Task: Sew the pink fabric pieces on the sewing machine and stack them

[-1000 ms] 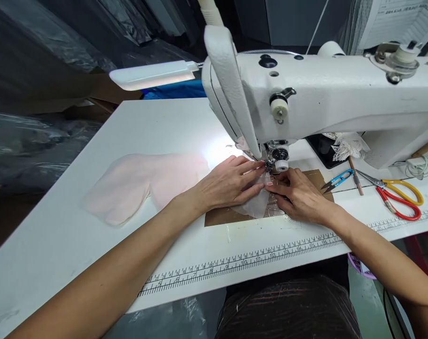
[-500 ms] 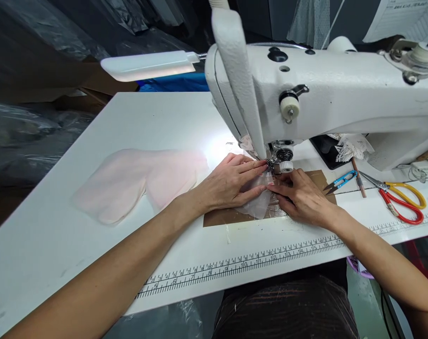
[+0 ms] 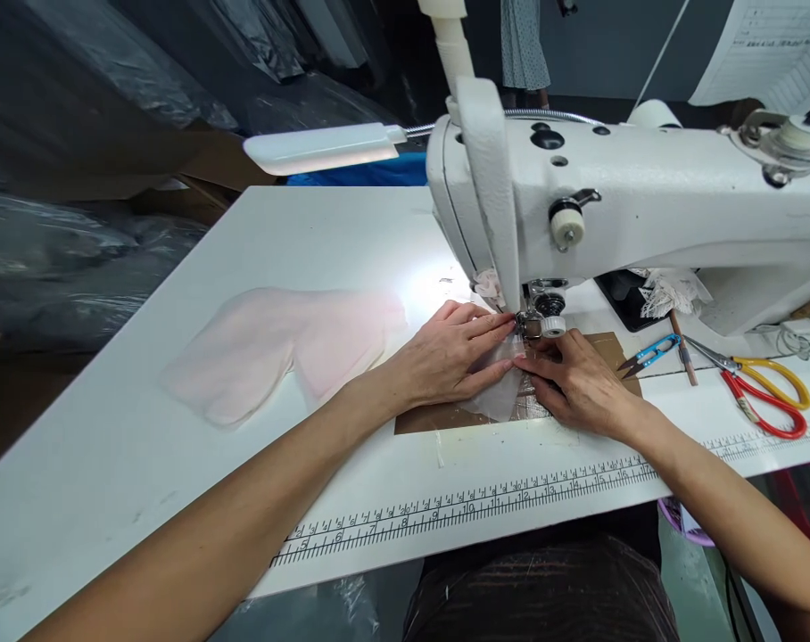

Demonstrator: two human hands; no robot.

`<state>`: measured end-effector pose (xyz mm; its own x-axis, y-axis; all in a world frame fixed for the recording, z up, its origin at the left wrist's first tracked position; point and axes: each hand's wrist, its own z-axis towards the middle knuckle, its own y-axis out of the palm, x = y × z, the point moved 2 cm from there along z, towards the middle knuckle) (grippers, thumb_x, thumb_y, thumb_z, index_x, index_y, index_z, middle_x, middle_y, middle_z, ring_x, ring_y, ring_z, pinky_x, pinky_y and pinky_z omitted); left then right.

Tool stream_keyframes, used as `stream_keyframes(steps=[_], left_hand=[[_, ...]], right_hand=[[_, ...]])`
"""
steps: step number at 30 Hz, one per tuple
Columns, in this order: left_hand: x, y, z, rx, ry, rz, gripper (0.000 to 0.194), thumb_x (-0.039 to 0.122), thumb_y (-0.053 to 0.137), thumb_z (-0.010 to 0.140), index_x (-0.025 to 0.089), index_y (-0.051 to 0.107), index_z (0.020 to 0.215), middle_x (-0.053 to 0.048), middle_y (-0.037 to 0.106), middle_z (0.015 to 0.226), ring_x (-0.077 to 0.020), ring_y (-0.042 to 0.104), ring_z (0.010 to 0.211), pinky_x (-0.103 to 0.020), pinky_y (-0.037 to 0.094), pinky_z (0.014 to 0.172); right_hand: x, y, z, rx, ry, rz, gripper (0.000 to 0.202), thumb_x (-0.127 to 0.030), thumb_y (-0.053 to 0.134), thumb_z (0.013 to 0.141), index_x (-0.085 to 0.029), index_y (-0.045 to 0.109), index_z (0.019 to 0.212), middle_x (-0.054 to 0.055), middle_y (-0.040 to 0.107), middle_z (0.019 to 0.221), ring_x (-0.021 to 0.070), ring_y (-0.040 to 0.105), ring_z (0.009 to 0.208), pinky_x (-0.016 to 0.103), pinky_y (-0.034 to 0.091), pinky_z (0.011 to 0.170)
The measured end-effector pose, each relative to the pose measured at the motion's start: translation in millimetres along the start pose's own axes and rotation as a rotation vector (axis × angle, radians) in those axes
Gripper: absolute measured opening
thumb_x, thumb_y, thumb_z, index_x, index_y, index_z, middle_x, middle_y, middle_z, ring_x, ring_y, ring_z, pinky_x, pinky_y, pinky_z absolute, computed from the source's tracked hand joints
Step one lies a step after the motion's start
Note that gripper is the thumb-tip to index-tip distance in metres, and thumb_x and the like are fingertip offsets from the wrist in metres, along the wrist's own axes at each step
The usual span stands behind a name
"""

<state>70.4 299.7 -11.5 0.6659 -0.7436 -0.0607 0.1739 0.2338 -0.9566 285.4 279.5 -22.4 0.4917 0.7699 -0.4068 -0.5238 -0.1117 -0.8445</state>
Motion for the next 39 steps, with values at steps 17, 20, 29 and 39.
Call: stream_keyframes(steps=[17,20,29,39], left_hand=[[8.3,1.6,-2.8,0.244,0.146,-0.086,0.025,0.026,0.048,0.099,0.012,0.069,0.100,-0.011,0.073,0.100,-0.0210,0.064,0.086,-0.035,0.050,0.077],[8.9,1.2,-3.6,0.255,0.173,-0.117,0.024,0.023,0.049,0.097,0.017,0.072,0.093,-0.006,0.076,0.095,-0.0172,0.067,0.079,-0.033,0.054,0.072],[7.9,-11.9,-5.6,0.176,0.125,-0.207,0.026,0.032,0.053,0.091,0.019,0.076,0.095,-0.007,0.077,0.102,-0.0186,0.068,0.077,-0.036,0.055,0.071],[7.6,-11.1,-5.1,0.151,0.145,-0.079,0.030,0.035,0.051,0.094,0.015,0.074,0.101,-0.010,0.075,0.108,-0.0219,0.069,0.079,-0.037,0.052,0.072]], right_hand=[[3.6,-1.7,2.0,0.023,-0.086,-0.026,0.035,-0.022,0.049,0.098,-0.020,0.068,0.128,0.015,0.056,0.112,0.0267,0.057,0.108,0.050,0.057,0.092],[2.1,-2.4,2.2,0.042,-0.101,-0.035,0.035,-0.022,0.048,0.099,-0.019,0.068,0.128,0.015,0.056,0.112,0.0266,0.057,0.107,0.050,0.057,0.092],[0.6,-1.2,1.6,-0.015,-0.017,-0.023,0.037,-0.021,0.050,0.098,-0.021,0.065,0.133,0.014,0.056,0.115,0.0266,0.055,0.111,0.050,0.054,0.098],[-3.6,0.1,1.8,-0.026,0.067,-0.044,0.037,-0.025,0.046,0.102,-0.022,0.063,0.134,0.014,0.058,0.117,0.0267,0.056,0.112,0.050,0.053,0.100]])
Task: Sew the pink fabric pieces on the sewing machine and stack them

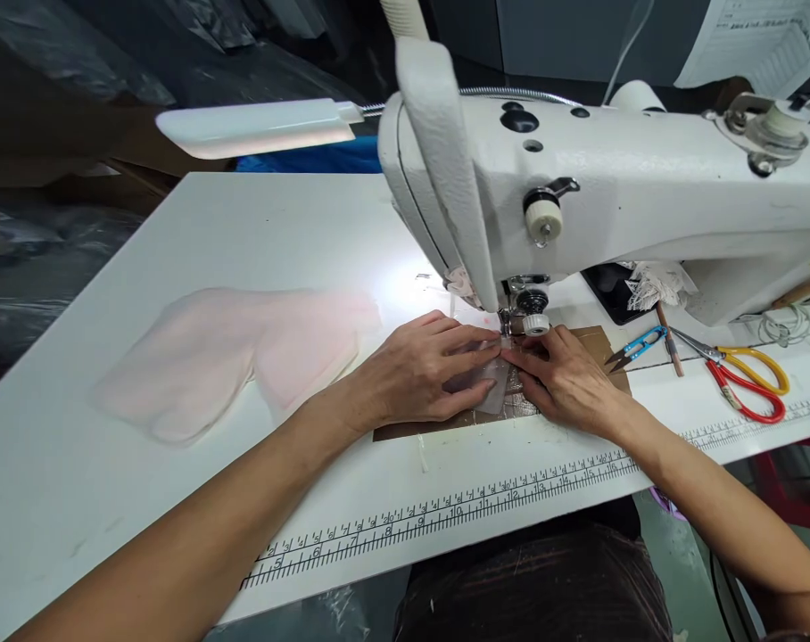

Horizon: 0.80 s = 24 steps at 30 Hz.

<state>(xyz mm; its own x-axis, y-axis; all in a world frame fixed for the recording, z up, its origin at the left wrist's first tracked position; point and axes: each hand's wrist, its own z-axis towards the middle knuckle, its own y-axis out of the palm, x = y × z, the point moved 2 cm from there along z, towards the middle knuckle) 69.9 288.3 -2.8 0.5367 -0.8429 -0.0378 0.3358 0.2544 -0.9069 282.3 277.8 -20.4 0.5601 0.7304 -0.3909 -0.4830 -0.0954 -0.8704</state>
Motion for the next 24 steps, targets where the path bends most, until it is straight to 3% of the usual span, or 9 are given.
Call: stream_keyframes(steps=[6,20,24], left_hand=[[0.1,2.3,0.7,-0.041,-0.049,0.071,0.034,0.036,0.047,0.097,0.016,0.074,0.105,-0.011,0.074,0.111,-0.0228,0.069,0.084,-0.038,0.052,0.073],[0.8,14.1,3.6,-0.032,-0.189,0.129,0.035,0.036,0.046,0.099,0.013,0.071,0.109,-0.015,0.071,0.116,-0.0265,0.064,0.087,-0.041,0.048,0.073],[1.6,12.5,3.8,0.031,-0.187,0.116,0.034,0.034,0.047,0.099,0.010,0.068,0.110,-0.019,0.069,0.115,-0.0281,0.064,0.093,-0.043,0.050,0.075]], right_hand=[[-1.7,-0.1,-1.7,0.025,-0.045,0.001,0.037,-0.024,0.043,0.102,-0.015,0.064,0.132,0.016,0.058,0.117,0.0275,0.055,0.112,0.049,0.053,0.099],[1.0,3.0,-1.0,0.024,-0.009,0.011,0.039,-0.025,0.045,0.101,-0.020,0.060,0.137,0.015,0.054,0.117,0.0269,0.054,0.109,0.051,0.053,0.099],[3.5,1.5,-1.6,0.023,0.000,0.050,0.040,-0.026,0.046,0.100,-0.021,0.061,0.137,0.014,0.054,0.117,0.0261,0.054,0.110,0.049,0.052,0.100]])
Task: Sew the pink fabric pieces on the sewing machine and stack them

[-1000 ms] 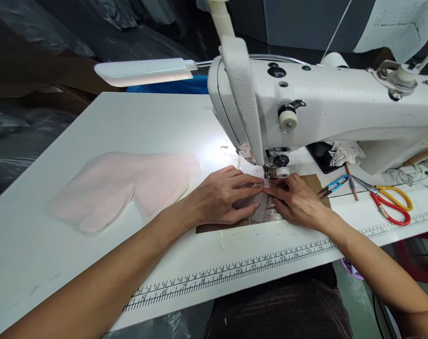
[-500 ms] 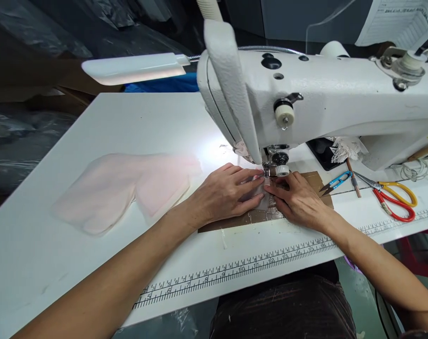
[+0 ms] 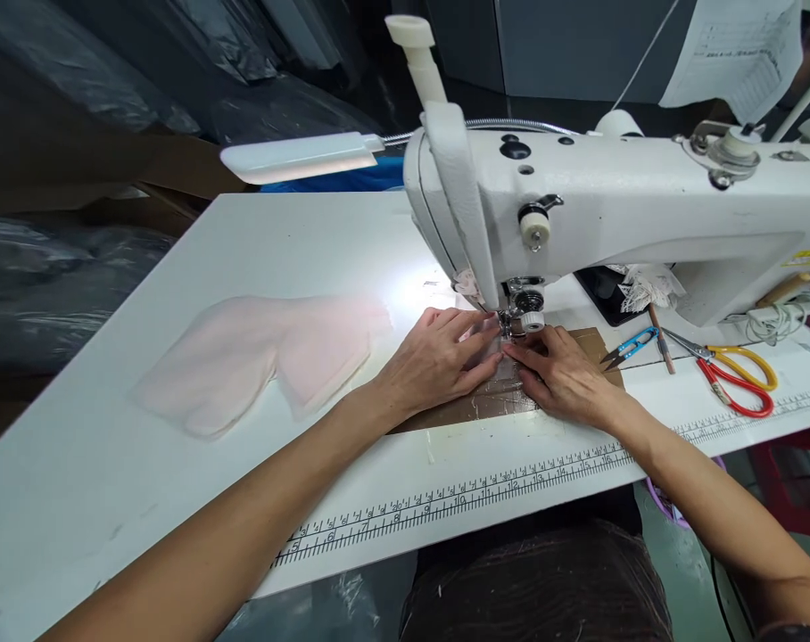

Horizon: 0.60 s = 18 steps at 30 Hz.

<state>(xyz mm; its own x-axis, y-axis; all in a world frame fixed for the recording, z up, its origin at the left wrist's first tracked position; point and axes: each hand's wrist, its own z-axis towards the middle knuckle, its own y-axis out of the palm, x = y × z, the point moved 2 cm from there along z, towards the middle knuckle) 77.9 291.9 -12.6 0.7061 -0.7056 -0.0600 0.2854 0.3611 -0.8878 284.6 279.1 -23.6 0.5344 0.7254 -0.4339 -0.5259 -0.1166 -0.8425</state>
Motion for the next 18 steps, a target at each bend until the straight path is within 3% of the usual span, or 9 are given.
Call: stream_keyframes(steps=[5,10,13,18], left_hand=[[-6.0,-10.9,0.3,0.068,0.031,-0.308,0.021,0.026,0.050,0.098,0.012,0.066,0.104,-0.012,0.070,0.100,-0.0204,0.065,0.089,-0.037,0.057,0.076],[-9.3,-13.6,-0.6,-0.090,0.108,-0.573,0.017,0.028,0.058,0.096,0.016,0.069,0.103,-0.007,0.070,0.100,-0.0155,0.069,0.089,-0.031,0.060,0.078],[-9.9,-12.1,-1.3,-0.086,0.133,-0.549,0.020,0.028,0.055,0.099,0.016,0.072,0.095,-0.007,0.071,0.098,-0.0151,0.069,0.088,-0.030,0.061,0.077],[-7.8,-11.6,-1.5,-0.065,0.154,-0.486,0.024,0.027,0.052,0.101,0.018,0.072,0.093,-0.006,0.072,0.095,-0.0154,0.069,0.087,-0.031,0.062,0.076]], right_hand=[[6.2,-7.2,3.2,0.071,0.081,0.175,0.040,-0.024,0.047,0.098,-0.015,0.063,0.133,0.013,0.059,0.112,0.0208,0.060,0.101,0.039,0.054,0.093],[15.7,-12.8,7.7,0.126,0.327,0.303,0.034,-0.019,0.051,0.092,-0.019,0.073,0.118,0.006,0.066,0.099,0.0143,0.059,0.079,0.031,0.052,0.079],[15.7,-19.1,12.0,0.033,0.376,0.299,0.031,-0.017,0.053,0.090,-0.018,0.075,0.112,0.006,0.068,0.097,0.0140,0.059,0.078,0.028,0.049,0.075],[12.5,-34.0,25.6,-0.227,0.322,0.259,0.028,-0.017,0.055,0.089,-0.015,0.076,0.107,0.005,0.068,0.084,0.0133,0.058,0.072,0.024,0.044,0.067]])
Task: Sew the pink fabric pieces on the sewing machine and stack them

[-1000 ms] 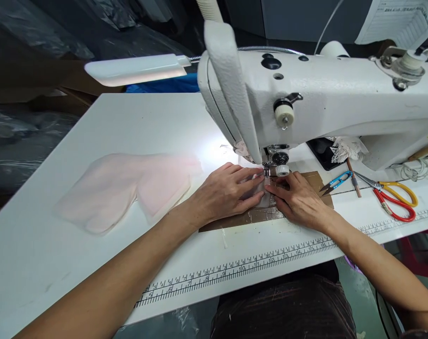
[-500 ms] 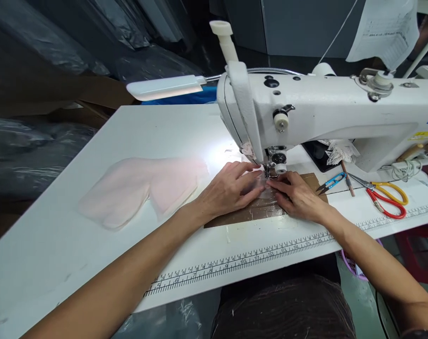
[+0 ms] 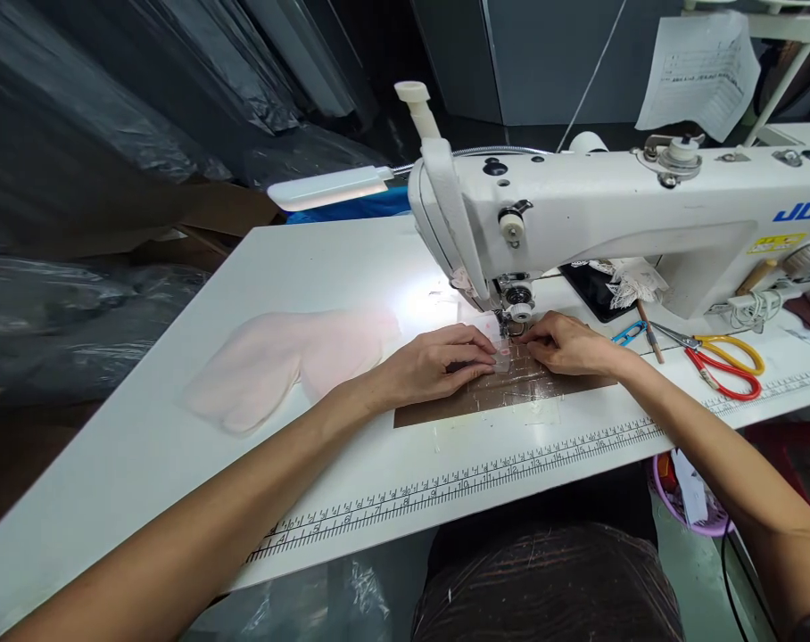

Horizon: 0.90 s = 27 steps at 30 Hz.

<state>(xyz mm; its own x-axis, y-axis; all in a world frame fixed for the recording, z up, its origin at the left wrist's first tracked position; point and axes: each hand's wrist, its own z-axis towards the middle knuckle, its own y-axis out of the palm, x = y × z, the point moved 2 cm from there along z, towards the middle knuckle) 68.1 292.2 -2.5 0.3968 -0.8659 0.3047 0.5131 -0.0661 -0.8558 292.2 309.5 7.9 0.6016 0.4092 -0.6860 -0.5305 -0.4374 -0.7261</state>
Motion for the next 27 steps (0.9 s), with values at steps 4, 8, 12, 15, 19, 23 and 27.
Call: stream_keyframes(steps=[4,8,12,15,19,23,27], left_hand=[[2.5,3.4,-1.4,0.062,-0.008,0.001,0.022,0.026,0.053,0.100,0.017,0.071,0.092,-0.006,0.072,0.093,-0.0154,0.069,0.086,-0.031,0.062,0.074],[3.2,7.6,-4.0,0.140,0.029,0.037,0.017,0.025,0.056,0.099,0.017,0.070,0.093,-0.006,0.073,0.094,-0.0156,0.068,0.086,-0.031,0.061,0.073],[3.5,9.4,-5.1,0.150,0.118,0.104,0.013,0.023,0.058,0.098,0.016,0.069,0.099,-0.006,0.073,0.094,-0.0150,0.066,0.081,-0.030,0.059,0.070],[3.7,10.0,-5.6,0.154,0.137,0.155,0.013,0.022,0.057,0.099,0.016,0.069,0.094,-0.005,0.073,0.093,-0.0145,0.065,0.079,-0.028,0.057,0.068],[4.8,11.7,-6.8,0.140,0.135,0.233,0.017,0.022,0.053,0.100,0.018,0.068,0.092,-0.004,0.074,0.095,-0.0145,0.066,0.079,-0.029,0.057,0.069],[5.6,12.5,-7.9,0.130,0.115,0.267,0.019,0.023,0.051,0.101,0.020,0.068,0.093,-0.004,0.074,0.097,-0.0150,0.067,0.082,-0.030,0.057,0.069],[4.5,13.4,-8.4,0.092,0.081,0.256,0.020,0.024,0.051,0.101,0.020,0.069,0.093,-0.004,0.075,0.096,-0.0147,0.066,0.080,-0.030,0.056,0.069]], right_hand=[[4.1,0.9,6.1,0.051,-0.005,0.018,0.027,-0.016,0.051,0.091,-0.015,0.077,0.099,0.003,0.067,0.081,0.0130,0.058,0.072,0.024,0.045,0.069],[12.6,15.4,2.1,0.249,-0.055,-0.046,0.026,-0.016,0.052,0.091,-0.016,0.076,0.102,0.006,0.068,0.091,0.0157,0.061,0.080,0.027,0.047,0.075],[12.5,27.4,-5.0,0.264,-0.165,-0.201,0.030,-0.021,0.052,0.095,-0.017,0.073,0.116,0.009,0.066,0.102,0.0190,0.062,0.090,0.030,0.049,0.080],[11.5,30.7,-7.5,0.253,-0.236,-0.284,0.035,-0.021,0.052,0.096,-0.020,0.069,0.126,0.011,0.063,0.110,0.0197,0.060,0.093,0.032,0.051,0.083],[13.1,33.0,-8.0,0.240,-0.294,-0.342,0.038,-0.022,0.052,0.096,-0.020,0.065,0.132,0.013,0.059,0.115,0.0230,0.059,0.098,0.038,0.054,0.087],[15.2,34.4,-7.5,0.243,-0.331,-0.340,0.039,-0.021,0.049,0.097,-0.022,0.066,0.132,0.013,0.058,0.113,0.0235,0.058,0.099,0.041,0.055,0.088],[17.9,34.0,-7.2,0.241,-0.334,-0.329,0.038,-0.022,0.049,0.098,-0.023,0.065,0.132,0.012,0.057,0.113,0.0224,0.057,0.098,0.040,0.055,0.088]])
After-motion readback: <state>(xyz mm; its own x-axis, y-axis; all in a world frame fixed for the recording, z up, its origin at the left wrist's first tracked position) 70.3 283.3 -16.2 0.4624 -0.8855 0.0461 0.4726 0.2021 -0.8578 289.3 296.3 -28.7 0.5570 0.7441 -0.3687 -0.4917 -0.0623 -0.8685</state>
